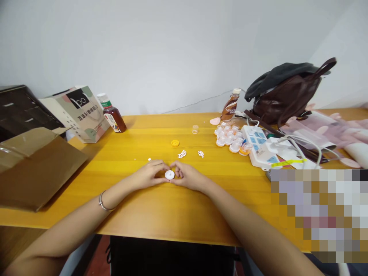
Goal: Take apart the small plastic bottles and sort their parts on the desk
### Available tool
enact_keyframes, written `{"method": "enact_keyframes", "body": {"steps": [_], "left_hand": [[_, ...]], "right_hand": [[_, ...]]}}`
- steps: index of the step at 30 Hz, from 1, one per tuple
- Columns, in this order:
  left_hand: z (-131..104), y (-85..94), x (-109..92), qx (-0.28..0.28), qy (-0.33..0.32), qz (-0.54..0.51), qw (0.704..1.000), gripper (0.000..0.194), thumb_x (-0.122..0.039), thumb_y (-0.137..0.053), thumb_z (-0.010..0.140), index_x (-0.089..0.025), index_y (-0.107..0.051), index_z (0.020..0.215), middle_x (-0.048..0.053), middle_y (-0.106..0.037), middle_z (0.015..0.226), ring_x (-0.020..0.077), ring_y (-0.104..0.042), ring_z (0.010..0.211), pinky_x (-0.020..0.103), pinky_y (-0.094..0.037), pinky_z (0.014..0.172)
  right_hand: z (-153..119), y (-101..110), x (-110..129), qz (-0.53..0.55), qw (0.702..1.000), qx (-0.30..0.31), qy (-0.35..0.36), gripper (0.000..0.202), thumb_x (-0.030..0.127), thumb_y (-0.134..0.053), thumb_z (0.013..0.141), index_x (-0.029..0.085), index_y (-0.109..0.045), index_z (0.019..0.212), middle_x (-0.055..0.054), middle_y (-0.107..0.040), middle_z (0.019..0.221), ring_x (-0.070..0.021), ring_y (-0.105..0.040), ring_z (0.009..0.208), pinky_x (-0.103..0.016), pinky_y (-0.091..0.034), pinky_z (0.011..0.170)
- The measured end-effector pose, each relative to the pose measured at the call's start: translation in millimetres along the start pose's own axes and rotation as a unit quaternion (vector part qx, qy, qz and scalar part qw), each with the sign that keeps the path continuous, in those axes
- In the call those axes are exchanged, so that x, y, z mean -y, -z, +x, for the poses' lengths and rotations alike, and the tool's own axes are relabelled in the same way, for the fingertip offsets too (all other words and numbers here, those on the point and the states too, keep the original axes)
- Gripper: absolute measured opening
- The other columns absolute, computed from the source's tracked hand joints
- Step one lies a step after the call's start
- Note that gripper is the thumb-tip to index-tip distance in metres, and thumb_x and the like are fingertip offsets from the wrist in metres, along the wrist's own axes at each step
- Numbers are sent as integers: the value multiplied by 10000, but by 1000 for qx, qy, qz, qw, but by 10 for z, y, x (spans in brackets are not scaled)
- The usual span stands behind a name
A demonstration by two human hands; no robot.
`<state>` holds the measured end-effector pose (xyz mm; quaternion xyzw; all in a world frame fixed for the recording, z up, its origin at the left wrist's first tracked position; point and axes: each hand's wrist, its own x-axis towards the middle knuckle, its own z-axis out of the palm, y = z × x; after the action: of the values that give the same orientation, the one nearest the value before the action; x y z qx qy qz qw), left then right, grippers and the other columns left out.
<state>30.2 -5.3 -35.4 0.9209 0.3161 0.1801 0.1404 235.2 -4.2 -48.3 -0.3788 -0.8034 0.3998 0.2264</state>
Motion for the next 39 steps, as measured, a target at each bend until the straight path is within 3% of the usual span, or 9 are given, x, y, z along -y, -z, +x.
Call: {"method": "enact_keyframes", "body": {"steps": [5,9,12,17,21,25,32,36,39], "left_hand": [[7,-7,-8,0,18,-53,998,248,-341,-569,788,-176,-560,972,58,-569,908,166,-537,849,288,-427,746],[-19,128,49,-25,36,-103,994,259,-314,-611,746,-180,-563,962,41,-585,893,153,-543,837,283,-430,750],[-46,279,233,-78,83,-115,987,276,-342,-597,750,-180,-562,971,45,-593,906,149,-545,824,276,-433,722],[-15,380,746,-190,186,-25,964,258,-343,-592,727,-162,-574,911,43,-592,887,156,-540,814,295,-427,765],[84,322,1036,-160,260,11,952,263,-352,-596,702,-147,-586,866,47,-587,851,156,-548,771,284,-442,737],[191,276,1123,-143,269,13,952,259,-347,-596,696,-148,-600,861,46,-588,851,148,-557,740,272,-452,710],[234,235,1034,-169,284,39,943,250,-354,-559,742,-161,-599,897,61,-582,888,170,-562,792,309,-445,770],[140,173,659,-193,192,34,962,262,-340,-530,786,-164,-577,975,64,-583,931,180,-544,912,321,-421,851],[37,94,274,-140,106,-22,984,238,-329,-466,845,-177,-582,987,55,-587,928,154,-551,874,285,-450,788]], "right_hand": [[-15,7,-6,-6,1000,4,23,424,222,-604,691,186,-434,1078,39,-441,714,-96,-429,611,-228,-374,574],[-24,19,5,-13,1000,7,14,443,244,-622,686,193,-424,1079,38,-441,721,-95,-421,604,-230,-374,575],[-26,23,13,-16,1000,5,2,438,279,-630,686,193,-424,1063,39,-443,713,-99,-427,607,-235,-371,579],[-22,11,-7,-14,1000,5,-8,385,315,-616,695,187,-437,1011,45,-430,694,-98,-424,594,-235,-364,571],[-21,4,-20,-14,1000,-2,-9,342,295,-618,693,187,-461,977,45,-432,686,-91,-416,576,-227,-359,556],[-28,3,-7,-15,1000,-5,-10,328,293,-622,689,193,-474,964,46,-440,679,-91,-423,577,-223,-361,554],[-30,6,-8,-12,1000,-4,-12,331,297,-614,701,191,-470,979,46,-436,680,-90,-419,579,-221,-364,554],[-31,3,-23,-11,1000,-2,-7,335,298,-616,702,187,-471,982,42,-451,686,-90,-427,583,-223,-373,564],[-26,5,-3,-1,1000,-2,9,319,316,-598,720,187,-473,984,40,-457,675,-92,-430,571,-222,-378,547]]}}
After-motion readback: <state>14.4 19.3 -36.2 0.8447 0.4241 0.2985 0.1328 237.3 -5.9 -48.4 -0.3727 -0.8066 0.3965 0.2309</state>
